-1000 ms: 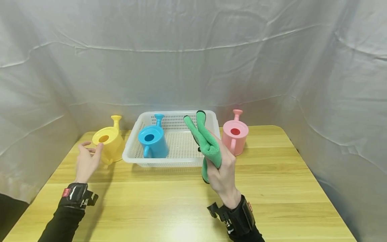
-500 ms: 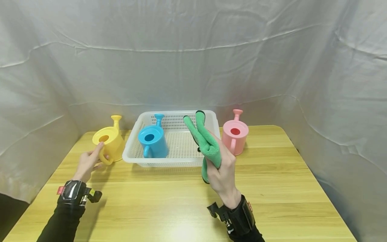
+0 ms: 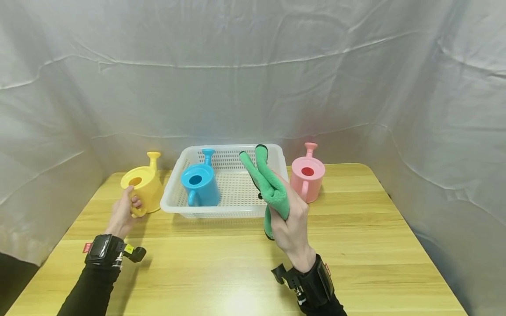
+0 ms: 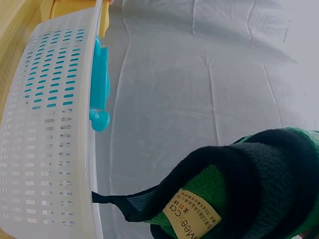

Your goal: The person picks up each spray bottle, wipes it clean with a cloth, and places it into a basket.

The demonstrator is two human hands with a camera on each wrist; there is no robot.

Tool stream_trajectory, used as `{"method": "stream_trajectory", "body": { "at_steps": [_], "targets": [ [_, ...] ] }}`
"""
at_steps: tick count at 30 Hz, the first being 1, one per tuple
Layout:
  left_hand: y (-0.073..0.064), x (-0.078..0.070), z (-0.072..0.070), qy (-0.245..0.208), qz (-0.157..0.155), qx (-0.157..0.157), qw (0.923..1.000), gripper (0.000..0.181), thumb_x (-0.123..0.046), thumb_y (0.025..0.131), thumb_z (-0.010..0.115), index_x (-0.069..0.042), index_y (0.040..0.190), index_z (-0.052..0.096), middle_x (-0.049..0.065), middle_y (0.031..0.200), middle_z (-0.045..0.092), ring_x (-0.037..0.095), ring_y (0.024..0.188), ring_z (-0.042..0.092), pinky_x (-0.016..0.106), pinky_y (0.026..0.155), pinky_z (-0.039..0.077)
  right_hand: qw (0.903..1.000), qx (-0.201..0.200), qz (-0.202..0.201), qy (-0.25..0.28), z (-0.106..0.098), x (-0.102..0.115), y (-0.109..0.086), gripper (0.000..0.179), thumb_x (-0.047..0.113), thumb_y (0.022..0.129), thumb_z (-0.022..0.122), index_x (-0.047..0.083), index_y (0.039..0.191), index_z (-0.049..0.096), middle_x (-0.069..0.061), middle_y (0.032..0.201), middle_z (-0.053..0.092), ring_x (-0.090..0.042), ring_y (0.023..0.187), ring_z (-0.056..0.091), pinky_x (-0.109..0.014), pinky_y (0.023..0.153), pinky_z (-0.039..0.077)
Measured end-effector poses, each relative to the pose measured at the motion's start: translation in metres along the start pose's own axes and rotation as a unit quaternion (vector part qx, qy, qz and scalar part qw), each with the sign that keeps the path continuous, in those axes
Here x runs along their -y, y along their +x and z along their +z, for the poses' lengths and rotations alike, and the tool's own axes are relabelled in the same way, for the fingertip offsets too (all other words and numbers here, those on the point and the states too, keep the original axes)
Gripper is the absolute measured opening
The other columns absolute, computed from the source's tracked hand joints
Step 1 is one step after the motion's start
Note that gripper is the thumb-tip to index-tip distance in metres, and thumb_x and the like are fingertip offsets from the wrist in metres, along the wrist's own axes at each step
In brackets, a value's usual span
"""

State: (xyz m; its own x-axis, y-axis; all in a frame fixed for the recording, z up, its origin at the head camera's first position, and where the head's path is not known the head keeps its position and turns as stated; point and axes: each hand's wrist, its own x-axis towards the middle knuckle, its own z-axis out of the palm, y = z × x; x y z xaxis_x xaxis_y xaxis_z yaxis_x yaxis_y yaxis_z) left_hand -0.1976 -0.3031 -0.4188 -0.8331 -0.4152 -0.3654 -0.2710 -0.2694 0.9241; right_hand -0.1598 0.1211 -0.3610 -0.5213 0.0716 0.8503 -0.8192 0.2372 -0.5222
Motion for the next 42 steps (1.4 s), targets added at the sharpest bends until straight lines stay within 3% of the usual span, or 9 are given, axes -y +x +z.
{"method": "stream_trajectory", "body": {
  "at_steps": [4, 7, 10, 14, 18, 23, 27, 37, 42],
  "targets": [
    [-0.005, -0.002, 0.003, -0.039, 0.004, -0.039, 0.9985, 0.037, -0.044, 0.102, 0.052, -0.021, 0.074, 0.046, -0.013, 0.063, 0.044, 0.003, 0.072, 0.046, 0.028, 0.076, 0.046, 1.0, 0.001, -0.002, 0.003, 0.0, 0.0, 0.0, 0.041, -0.024, 0.082, 0.056, -0.015, 0.122, 0.061, 0.006, 0.127, 0.068, 0.003, 0.117, 0.062, -0.017, 0.103, 0.048],
    [-0.013, -0.006, 0.006, -0.097, 0.005, -0.037, 0.9946, 0.04, -0.043, 0.103, 0.052, -0.019, 0.073, 0.045, -0.011, 0.063, 0.043, 0.004, 0.068, 0.047, 0.023, 0.068, 0.044, 1.0, 0.001, -0.002, 0.002, 0.001, 0.001, 0.001, 0.041, -0.024, 0.082, 0.056, -0.015, 0.121, 0.062, 0.006, 0.126, 0.068, 0.003, 0.116, 0.062, -0.017, 0.103, 0.048],
    [-0.019, -0.009, 0.01, -0.154, 0.029, -0.035, 0.987, 0.042, -0.041, 0.104, 0.051, -0.016, 0.071, 0.044, -0.009, 0.062, 0.043, 0.006, 0.062, 0.047, 0.021, 0.059, 0.042, 1.0, 0.001, -0.001, 0.003, 0.001, 0.002, 0.001, 0.041, -0.024, 0.082, 0.056, -0.015, 0.121, 0.062, 0.004, 0.125, 0.069, 0.003, 0.115, 0.062, -0.017, 0.103, 0.048],
    [-0.026, -0.01, 0.015, -0.166, 0.095, -0.029, 0.981, 0.042, -0.038, 0.107, 0.045, -0.013, 0.073, 0.045, -0.006, 0.064, 0.045, 0.007, 0.061, 0.049, 0.021, 0.057, 0.045, 1.0, -0.001, -0.001, 0.002, 0.001, 0.002, 0.001, 0.04, -0.024, 0.082, 0.056, -0.015, 0.121, 0.062, 0.005, 0.125, 0.069, 0.003, 0.116, 0.063, -0.018, 0.104, 0.048],
    [-0.036, -0.012, 0.021, -0.129, 0.17, -0.046, 0.9759, 0.043, -0.039, 0.107, 0.044, -0.012, 0.073, 0.047, -0.006, 0.066, 0.049, 0.008, 0.065, 0.053, 0.019, 0.06, 0.048, 1.0, -0.001, 0.0, -0.001, 0.001, 0.002, 0.001, 0.041, -0.024, 0.081, 0.056, -0.016, 0.121, 0.062, 0.004, 0.125, 0.07, 0.004, 0.115, 0.062, -0.017, 0.103, 0.048],
    [-0.049, -0.019, 0.033, -0.1, 0.271, -0.087, 0.9536, 0.046, -0.036, 0.106, 0.047, -0.011, 0.068, 0.049, -0.006, 0.065, 0.052, 0.009, 0.065, 0.054, 0.017, 0.063, 0.048, 1.0, -0.002, 0.0, -0.002, 0.001, 0.002, 0.001, 0.041, -0.025, 0.08, 0.056, -0.016, 0.12, 0.062, 0.001, 0.123, 0.07, 0.003, 0.115, 0.062, -0.017, 0.103, 0.048],
    [-0.064, -0.026, 0.046, -0.1, 0.321, -0.093, 0.9372, 0.046, -0.032, 0.107, 0.048, -0.011, 0.066, 0.049, -0.005, 0.066, 0.051, 0.01, 0.065, 0.053, 0.018, 0.066, 0.049, 1.0, -0.007, -0.002, -0.002, 0.0, 0.001, 0.001, 0.039, -0.024, 0.081, 0.057, -0.015, 0.118, 0.064, 0.0, 0.12, 0.071, 0.003, 0.115, 0.063, -0.018, 0.102, 0.049],
    [-0.099, -0.031, 0.077, -0.1, 0.345, -0.02, 0.9328, 0.041, -0.037, 0.108, 0.044, -0.013, 0.074, 0.046, -0.003, 0.071, 0.048, 0.012, 0.071, 0.053, 0.017, 0.068, 0.051, 0.9999, -0.017, 0.001, 0.003, 0.0, 0.0, 0.0, 0.037, -0.02, 0.085, 0.056, -0.016, 0.121, 0.061, 0.011, 0.125, 0.067, 0.003, 0.115, 0.062, -0.016, 0.102, 0.048],
    [-0.112, -0.024, 0.091, -0.124, 0.333, 0.05, 0.9334, 0.04, -0.038, 0.109, 0.039, -0.014, 0.078, 0.044, -0.003, 0.067, 0.047, 0.011, 0.073, 0.056, 0.018, 0.071, 0.053, 0.9998, -0.019, 0.001, 0.005, -0.001, 0.0, 0.0, 0.037, -0.02, 0.085, 0.056, -0.017, 0.121, 0.061, 0.011, 0.126, 0.066, 0.002, 0.116, 0.062, -0.017, 0.102, 0.048]
  ]
}}
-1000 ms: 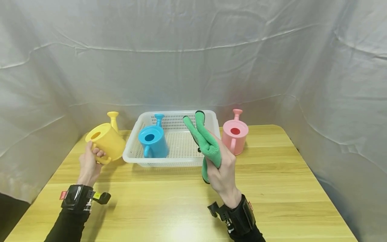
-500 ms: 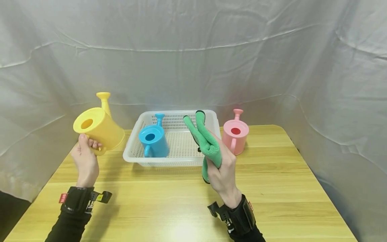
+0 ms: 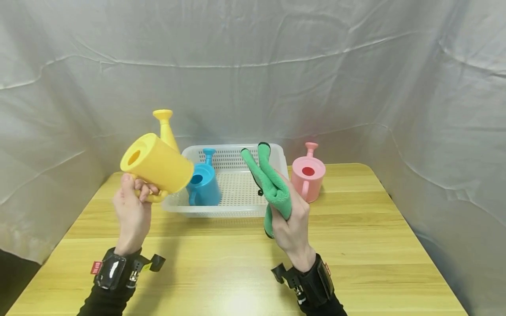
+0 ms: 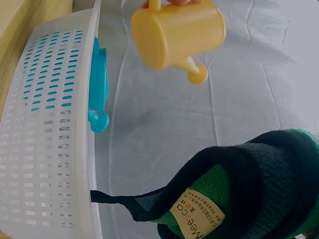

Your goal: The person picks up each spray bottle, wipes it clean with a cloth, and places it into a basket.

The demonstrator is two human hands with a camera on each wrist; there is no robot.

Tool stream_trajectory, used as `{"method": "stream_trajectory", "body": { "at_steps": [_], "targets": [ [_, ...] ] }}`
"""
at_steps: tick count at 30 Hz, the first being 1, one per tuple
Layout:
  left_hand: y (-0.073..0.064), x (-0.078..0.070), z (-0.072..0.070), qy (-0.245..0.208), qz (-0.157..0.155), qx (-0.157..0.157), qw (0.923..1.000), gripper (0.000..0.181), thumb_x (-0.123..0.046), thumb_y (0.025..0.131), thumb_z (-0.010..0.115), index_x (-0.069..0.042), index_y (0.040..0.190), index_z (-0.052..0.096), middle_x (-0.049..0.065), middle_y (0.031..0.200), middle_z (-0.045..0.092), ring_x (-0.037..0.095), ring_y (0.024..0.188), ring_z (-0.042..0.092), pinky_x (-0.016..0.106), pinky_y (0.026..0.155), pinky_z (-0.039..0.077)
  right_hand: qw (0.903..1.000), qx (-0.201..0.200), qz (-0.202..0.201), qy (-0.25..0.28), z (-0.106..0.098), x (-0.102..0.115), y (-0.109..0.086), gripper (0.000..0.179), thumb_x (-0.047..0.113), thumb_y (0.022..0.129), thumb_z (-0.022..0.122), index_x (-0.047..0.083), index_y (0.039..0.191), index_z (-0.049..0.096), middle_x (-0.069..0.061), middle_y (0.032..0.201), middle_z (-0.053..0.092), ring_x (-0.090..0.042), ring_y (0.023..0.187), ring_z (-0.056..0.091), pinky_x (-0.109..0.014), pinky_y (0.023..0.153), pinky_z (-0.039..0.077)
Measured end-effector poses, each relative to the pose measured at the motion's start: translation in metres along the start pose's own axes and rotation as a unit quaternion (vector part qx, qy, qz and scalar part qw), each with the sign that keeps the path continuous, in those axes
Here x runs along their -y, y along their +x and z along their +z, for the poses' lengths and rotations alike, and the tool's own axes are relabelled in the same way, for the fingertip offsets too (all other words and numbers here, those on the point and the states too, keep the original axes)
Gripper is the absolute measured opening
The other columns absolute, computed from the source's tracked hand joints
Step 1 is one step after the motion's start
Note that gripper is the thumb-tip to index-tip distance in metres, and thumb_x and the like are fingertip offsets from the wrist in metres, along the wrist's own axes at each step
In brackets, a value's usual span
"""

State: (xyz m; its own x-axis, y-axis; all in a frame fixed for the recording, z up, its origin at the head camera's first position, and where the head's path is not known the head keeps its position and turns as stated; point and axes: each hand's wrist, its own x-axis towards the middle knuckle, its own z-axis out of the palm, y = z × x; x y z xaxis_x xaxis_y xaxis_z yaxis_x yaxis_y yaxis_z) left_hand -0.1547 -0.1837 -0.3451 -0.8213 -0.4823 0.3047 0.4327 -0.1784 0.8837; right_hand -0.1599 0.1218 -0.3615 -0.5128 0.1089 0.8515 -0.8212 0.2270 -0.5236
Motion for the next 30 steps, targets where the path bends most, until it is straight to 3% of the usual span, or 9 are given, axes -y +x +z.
{"method": "stream_trajectory", "body": {
  "at_steps": [9, 13, 16, 19, 23, 26, 30],
  "targets": [
    [-0.028, 0.012, 0.03, -0.001, -0.03, 0.088, 0.9956, 0.039, -0.033, 0.11, 0.036, -0.014, 0.077, 0.044, -0.006, 0.061, 0.046, 0.01, 0.069, 0.056, 0.021, 0.068, 0.055, 1.0, -0.004, 0.0, 0.008, 0.001, 0.0, -0.001, 0.032, -0.016, 0.088, 0.057, -0.018, 0.119, 0.061, 0.015, 0.126, 0.065, 0.003, 0.116, 0.062, -0.017, 0.102, 0.048],
    [-0.041, 0.016, 0.045, 0.019, -0.029, 0.125, 0.9915, 0.041, -0.033, 0.111, 0.034, -0.014, 0.076, 0.042, -0.007, 0.058, 0.042, 0.011, 0.069, 0.054, 0.021, 0.068, 0.052, 0.9999, 0.004, 0.003, 0.013, 0.003, 0.001, -0.002, 0.035, -0.019, 0.087, 0.058, -0.016, 0.121, 0.062, 0.007, 0.127, 0.067, 0.001, 0.119, 0.062, -0.021, 0.107, 0.047],
    [-0.051, 0.019, 0.056, 0.048, -0.017, 0.153, 0.9868, 0.044, -0.033, 0.111, 0.032, -0.012, 0.074, 0.041, -0.007, 0.058, 0.041, 0.011, 0.068, 0.055, 0.021, 0.066, 0.049, 0.9996, 0.02, 0.008, 0.016, 0.006, 0.003, -0.004, 0.039, -0.021, 0.085, 0.057, -0.014, 0.123, 0.062, -0.007, 0.125, 0.07, -0.001, 0.121, 0.062, -0.022, 0.106, 0.047],
    [-0.059, 0.022, 0.066, 0.067, 0.016, 0.188, 0.9798, 0.046, -0.026, 0.112, 0.031, -0.004, 0.073, 0.039, -0.004, 0.059, 0.041, 0.01, 0.066, 0.054, 0.02, 0.063, 0.046, 0.9988, 0.048, -0.002, 0.01, 0.01, 0.004, -0.005, 0.045, -0.022, 0.084, 0.058, -0.011, 0.128, 0.061, -0.018, 0.128, 0.068, -0.005, 0.125, 0.061, -0.022, 0.107, 0.048],
    [-0.065, 0.024, 0.075, 0.063, 0.063, 0.238, 0.9671, 0.042, -0.017, 0.111, 0.031, 0.004, 0.077, 0.039, 0.009, 0.057, 0.038, 0.01, 0.062, 0.055, 0.022, 0.062, 0.05, 0.9977, 0.066, -0.01, 0.01, 0.013, 0.004, -0.004, 0.052, -0.021, 0.085, 0.058, -0.007, 0.135, 0.057, -0.013, 0.14, 0.062, -0.014, 0.135, 0.056, -0.026, 0.112, 0.044],
    [-0.068, 0.025, 0.079, 0.061, 0.071, 0.266, 0.9594, 0.037, -0.014, 0.111, 0.033, 0.005, 0.08, 0.042, 0.015, 0.057, 0.038, 0.009, 0.06, 0.056, 0.025, 0.063, 0.055, 0.9982, 0.057, -0.008, 0.017, 0.014, 0.005, -0.003, 0.054, -0.022, 0.085, 0.056, -0.008, 0.137, 0.055, -0.01, 0.145, 0.058, -0.02, 0.139, 0.053, -0.028, 0.114, 0.043],
    [-0.07, 0.026, 0.084, 0.065, 0.058, 0.28, 0.9561, 0.033, -0.013, 0.11, 0.037, 0.006, 0.085, 0.045, 0.014, 0.056, 0.039, 0.011, 0.057, 0.055, 0.028, 0.062, 0.058, 0.9983, 0.046, -0.024, 0.024, 0.015, 0.007, -0.001, 0.054, -0.024, 0.084, 0.052, -0.012, 0.137, 0.053, -0.025, 0.144, 0.055, -0.029, 0.141, 0.05, -0.032, 0.115, 0.041]
  ]
}}
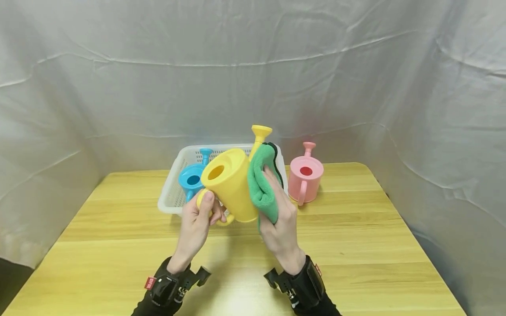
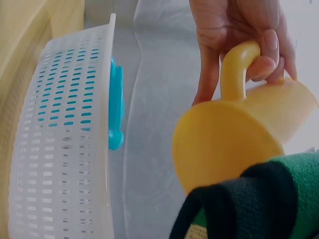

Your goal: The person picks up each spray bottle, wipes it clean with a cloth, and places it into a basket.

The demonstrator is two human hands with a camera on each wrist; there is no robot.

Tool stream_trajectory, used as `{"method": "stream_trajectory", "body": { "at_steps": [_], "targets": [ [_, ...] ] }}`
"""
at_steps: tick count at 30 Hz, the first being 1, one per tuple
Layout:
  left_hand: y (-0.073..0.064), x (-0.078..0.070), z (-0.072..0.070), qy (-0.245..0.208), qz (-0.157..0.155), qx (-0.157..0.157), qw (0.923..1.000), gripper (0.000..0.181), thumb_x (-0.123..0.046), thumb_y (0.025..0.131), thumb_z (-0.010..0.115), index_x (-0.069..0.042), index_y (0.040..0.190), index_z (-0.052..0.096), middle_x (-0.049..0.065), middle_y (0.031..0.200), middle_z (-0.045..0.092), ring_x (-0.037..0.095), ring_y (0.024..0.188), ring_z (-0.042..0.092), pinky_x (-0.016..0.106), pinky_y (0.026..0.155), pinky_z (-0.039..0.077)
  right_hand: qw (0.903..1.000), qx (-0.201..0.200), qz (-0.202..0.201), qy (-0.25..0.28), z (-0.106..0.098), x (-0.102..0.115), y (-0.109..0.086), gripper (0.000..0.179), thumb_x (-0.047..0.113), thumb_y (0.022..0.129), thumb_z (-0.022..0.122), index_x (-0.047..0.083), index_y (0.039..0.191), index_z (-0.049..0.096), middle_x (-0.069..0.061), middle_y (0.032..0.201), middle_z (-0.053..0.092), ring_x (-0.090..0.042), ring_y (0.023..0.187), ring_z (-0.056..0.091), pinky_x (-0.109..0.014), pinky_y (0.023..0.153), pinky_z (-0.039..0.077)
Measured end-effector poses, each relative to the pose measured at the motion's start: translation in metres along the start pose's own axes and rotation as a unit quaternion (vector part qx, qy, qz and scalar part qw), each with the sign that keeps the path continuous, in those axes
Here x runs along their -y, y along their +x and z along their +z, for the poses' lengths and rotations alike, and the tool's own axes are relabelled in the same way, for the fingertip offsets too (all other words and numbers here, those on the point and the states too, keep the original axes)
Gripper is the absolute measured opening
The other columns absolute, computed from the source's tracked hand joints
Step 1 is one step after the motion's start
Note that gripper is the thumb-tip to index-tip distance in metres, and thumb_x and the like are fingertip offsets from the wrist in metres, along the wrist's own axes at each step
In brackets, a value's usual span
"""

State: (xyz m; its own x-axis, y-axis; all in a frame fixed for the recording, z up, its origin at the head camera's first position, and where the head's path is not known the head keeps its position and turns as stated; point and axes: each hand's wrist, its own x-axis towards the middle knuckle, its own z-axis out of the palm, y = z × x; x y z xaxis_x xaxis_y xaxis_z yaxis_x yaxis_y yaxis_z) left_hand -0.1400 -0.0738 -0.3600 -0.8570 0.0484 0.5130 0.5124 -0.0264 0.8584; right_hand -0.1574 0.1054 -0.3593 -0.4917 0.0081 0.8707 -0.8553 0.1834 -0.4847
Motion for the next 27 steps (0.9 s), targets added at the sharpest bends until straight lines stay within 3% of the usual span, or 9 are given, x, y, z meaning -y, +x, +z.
{"method": "stream_trajectory", "body": {
  "at_steps": [2, 8, 15, 19, 22, 24, 27],
  "targets": [
    [-0.001, 0.0, 0.001, 0.001, -0.006, -0.001, 1.0, 0.033, -0.013, 0.11, 0.038, 0.007, 0.085, 0.046, 0.014, 0.056, 0.04, 0.015, 0.055, 0.054, 0.028, 0.061, 0.058, 1.0, -0.002, -0.008, 0.002, 0.002, 0.001, 0.0, 0.055, -0.024, 0.083, 0.051, -0.013, 0.137, 0.052, -0.031, 0.142, 0.053, -0.032, 0.141, 0.049, -0.033, 0.116, 0.041],
    [-0.002, -0.002, 0.002, 0.021, 0.01, 0.004, 0.9997, 0.029, -0.009, 0.109, 0.04, 0.008, 0.087, 0.047, 0.014, 0.055, 0.043, 0.015, 0.054, 0.053, 0.029, 0.06, 0.058, 0.9998, 0.0, -0.019, 0.002, 0.005, 0.003, -0.001, 0.056, -0.021, 0.083, 0.052, -0.014, 0.138, 0.05, -0.027, 0.147, 0.051, -0.032, 0.143, 0.047, -0.034, 0.117, 0.039],
    [-0.003, -0.007, 0.004, 0.041, 0.0, 0.016, 0.999, 0.028, -0.01, 0.108, 0.042, 0.005, 0.086, 0.048, 0.013, 0.05, 0.043, 0.01, 0.054, 0.057, 0.03, 0.06, 0.058, 0.9993, 0.008, -0.035, -0.005, 0.006, 0.002, 0.0, 0.046, 0.0, 0.097, 0.056, -0.015, 0.14, 0.047, -0.024, 0.151, 0.048, -0.031, 0.146, 0.043, -0.037, 0.121, 0.035],
    [-0.003, -0.009, 0.006, 0.035, -0.014, 0.014, 0.9992, 0.032, -0.012, 0.109, 0.041, 0.007, 0.084, 0.047, 0.013, 0.049, 0.043, 0.014, 0.052, 0.058, 0.031, 0.061, 0.058, 0.9973, 0.023, -0.067, -0.02, 0.004, 0.001, 0.001, 0.045, 0.012, 0.103, 0.052, -0.012, 0.141, 0.047, -0.023, 0.155, 0.043, -0.032, 0.148, 0.039, -0.039, 0.123, 0.032],
    [-0.003, -0.011, 0.005, 0.023, -0.025, 0.005, 0.9994, 0.035, -0.014, 0.11, 0.038, 0.006, 0.082, 0.047, 0.014, 0.048, 0.042, 0.013, 0.051, 0.057, 0.032, 0.06, 0.058, 0.9925, 0.048, -0.104, -0.044, 0.004, 0.0, 0.001, 0.043, 0.015, 0.105, 0.048, -0.003, 0.143, 0.051, -0.021, 0.158, 0.04, -0.037, 0.151, 0.034, -0.047, 0.125, 0.027],
    [-0.002, -0.012, 0.004, 0.014, -0.033, -0.005, 0.9994, 0.038, -0.016, 0.111, 0.037, 0.006, 0.081, 0.047, 0.014, 0.048, 0.042, 0.011, 0.052, 0.058, 0.031, 0.059, 0.058, 0.9872, 0.07, -0.127, -0.066, 0.003, 0.0, 0.001, 0.044, 0.009, 0.101, 0.044, 0.006, 0.144, 0.054, -0.016, 0.159, 0.04, -0.039, 0.151, 0.032, -0.05, 0.126, 0.023],
    [0.0, -0.013, 0.0, 0.002, -0.045, -0.017, 0.9988, 0.041, -0.019, 0.111, 0.035, 0.005, 0.08, 0.046, 0.013, 0.048, 0.041, 0.01, 0.053, 0.058, 0.03, 0.059, 0.057, 0.9773, 0.112, -0.156, -0.088, 0.0, -0.001, 0.001, 0.063, -0.003, 0.083, 0.045, 0.016, 0.141, 0.059, -0.01, 0.159, 0.042, -0.04, 0.152, 0.03, -0.052, 0.127, 0.02]
  ]
}}
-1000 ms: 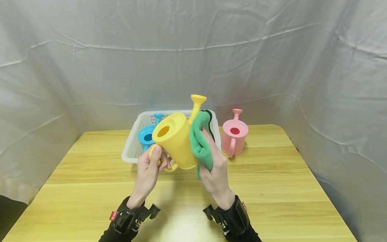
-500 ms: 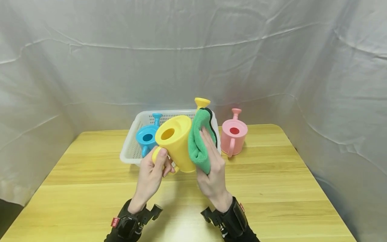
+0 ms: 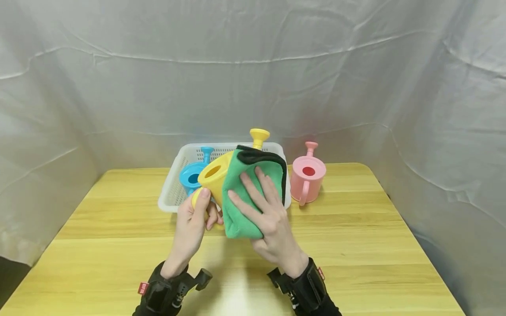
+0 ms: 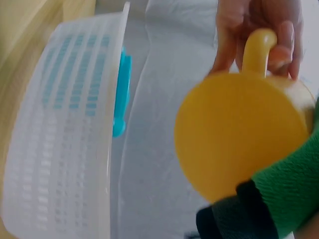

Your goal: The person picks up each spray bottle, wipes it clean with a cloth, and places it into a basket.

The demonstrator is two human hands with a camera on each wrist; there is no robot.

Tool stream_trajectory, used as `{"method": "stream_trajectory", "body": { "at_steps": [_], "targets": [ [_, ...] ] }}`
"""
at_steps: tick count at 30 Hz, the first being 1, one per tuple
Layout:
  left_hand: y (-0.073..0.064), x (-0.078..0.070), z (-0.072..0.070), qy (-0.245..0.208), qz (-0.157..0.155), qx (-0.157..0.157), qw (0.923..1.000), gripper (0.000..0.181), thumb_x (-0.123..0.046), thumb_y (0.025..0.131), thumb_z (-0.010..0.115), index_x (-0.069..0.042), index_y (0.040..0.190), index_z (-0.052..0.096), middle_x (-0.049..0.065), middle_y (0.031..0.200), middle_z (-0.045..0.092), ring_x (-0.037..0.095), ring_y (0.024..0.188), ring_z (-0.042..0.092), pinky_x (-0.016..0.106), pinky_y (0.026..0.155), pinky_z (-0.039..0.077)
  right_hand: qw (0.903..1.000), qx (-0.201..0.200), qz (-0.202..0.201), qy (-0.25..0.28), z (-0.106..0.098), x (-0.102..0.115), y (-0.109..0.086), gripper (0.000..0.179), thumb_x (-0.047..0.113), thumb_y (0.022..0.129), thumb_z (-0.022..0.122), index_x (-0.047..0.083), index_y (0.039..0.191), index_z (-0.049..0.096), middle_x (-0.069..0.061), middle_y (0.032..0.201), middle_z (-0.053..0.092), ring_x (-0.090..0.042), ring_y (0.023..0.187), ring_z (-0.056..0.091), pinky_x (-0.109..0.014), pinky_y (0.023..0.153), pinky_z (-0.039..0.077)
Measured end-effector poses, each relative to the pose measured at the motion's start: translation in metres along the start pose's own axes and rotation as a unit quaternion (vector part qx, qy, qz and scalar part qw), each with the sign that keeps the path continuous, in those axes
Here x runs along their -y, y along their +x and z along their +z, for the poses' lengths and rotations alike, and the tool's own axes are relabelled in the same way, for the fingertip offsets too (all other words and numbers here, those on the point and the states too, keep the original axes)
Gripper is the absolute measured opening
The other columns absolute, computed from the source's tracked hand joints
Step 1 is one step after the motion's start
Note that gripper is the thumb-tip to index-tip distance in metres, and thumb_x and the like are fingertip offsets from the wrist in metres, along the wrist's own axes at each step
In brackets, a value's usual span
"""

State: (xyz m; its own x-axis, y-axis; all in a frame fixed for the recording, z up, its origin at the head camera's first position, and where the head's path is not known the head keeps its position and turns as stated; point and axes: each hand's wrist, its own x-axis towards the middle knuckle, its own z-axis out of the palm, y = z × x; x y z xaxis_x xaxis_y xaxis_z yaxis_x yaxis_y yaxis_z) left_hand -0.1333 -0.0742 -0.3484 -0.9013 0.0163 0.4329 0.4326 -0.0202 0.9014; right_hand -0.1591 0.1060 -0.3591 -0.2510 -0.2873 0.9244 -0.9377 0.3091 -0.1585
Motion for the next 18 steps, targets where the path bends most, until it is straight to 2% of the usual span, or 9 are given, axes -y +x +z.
{"method": "stream_trajectory", "body": {
  "at_steps": [3, 6, 11, 15, 18],
  "targets": [
    [0.002, -0.002, -0.004, -0.01, -0.009, -0.009, 0.9999, 0.044, -0.022, 0.111, 0.035, 0.004, 0.079, 0.046, 0.011, 0.048, 0.041, 0.011, 0.054, 0.058, 0.029, 0.059, 0.057, 0.9984, 0.048, -0.028, 0.007, -0.009, -0.003, 0.001, 0.083, -0.008, 0.06, 0.042, 0.018, 0.135, 0.065, -0.005, 0.158, 0.045, -0.037, 0.153, 0.029, -0.051, 0.127, 0.019],
    [0.003, -0.004, -0.008, -0.015, -0.004, -0.02, 0.9997, 0.044, -0.022, 0.111, 0.035, 0.004, 0.077, 0.045, 0.009, 0.048, 0.04, 0.012, 0.054, 0.059, 0.029, 0.06, 0.057, 0.9939, 0.088, -0.049, 0.045, -0.022, -0.005, 0.003, 0.084, -0.01, 0.05, 0.039, 0.015, 0.124, 0.072, -0.004, 0.154, 0.05, -0.036, 0.152, 0.031, -0.05, 0.127, 0.018],
    [0.003, -0.004, -0.012, -0.012, 0.007, -0.028, 0.9995, 0.045, -0.021, 0.111, 0.035, 0.004, 0.075, 0.044, 0.007, 0.048, 0.039, 0.013, 0.053, 0.058, 0.029, 0.061, 0.056, 0.9876, 0.129, -0.052, 0.074, -0.038, -0.005, 0.005, 0.076, -0.012, 0.051, 0.037, 0.013, 0.11, 0.077, 0.0, 0.149, 0.056, -0.034, 0.151, 0.035, -0.049, 0.127, 0.019],
    [0.002, -0.005, -0.011, -0.005, 0.001, -0.019, 0.9998, 0.045, -0.023, 0.111, 0.034, 0.003, 0.076, 0.045, 0.006, 0.048, 0.04, 0.015, 0.053, 0.058, 0.03, 0.06, 0.057, 0.9864, 0.143, -0.059, 0.055, -0.037, -0.002, 0.005, 0.073, -0.011, 0.052, 0.039, 0.014, 0.109, 0.077, 0.0, 0.148, 0.057, -0.034, 0.15, 0.036, -0.049, 0.127, 0.019],
    [0.0, -0.005, -0.009, 0.001, -0.002, -0.001, 1.0, 0.042, -0.022, 0.112, 0.034, 0.002, 0.081, 0.048, 0.005, 0.049, 0.041, 0.013, 0.05, 0.053, 0.03, 0.056, 0.053, 0.9868, 0.146, -0.068, 0.021, -0.03, 0.001, 0.005, 0.073, -0.007, 0.051, 0.041, 0.014, 0.112, 0.077, 0.0, 0.148, 0.056, -0.034, 0.151, 0.034, -0.049, 0.127, 0.019]
  ]
}}
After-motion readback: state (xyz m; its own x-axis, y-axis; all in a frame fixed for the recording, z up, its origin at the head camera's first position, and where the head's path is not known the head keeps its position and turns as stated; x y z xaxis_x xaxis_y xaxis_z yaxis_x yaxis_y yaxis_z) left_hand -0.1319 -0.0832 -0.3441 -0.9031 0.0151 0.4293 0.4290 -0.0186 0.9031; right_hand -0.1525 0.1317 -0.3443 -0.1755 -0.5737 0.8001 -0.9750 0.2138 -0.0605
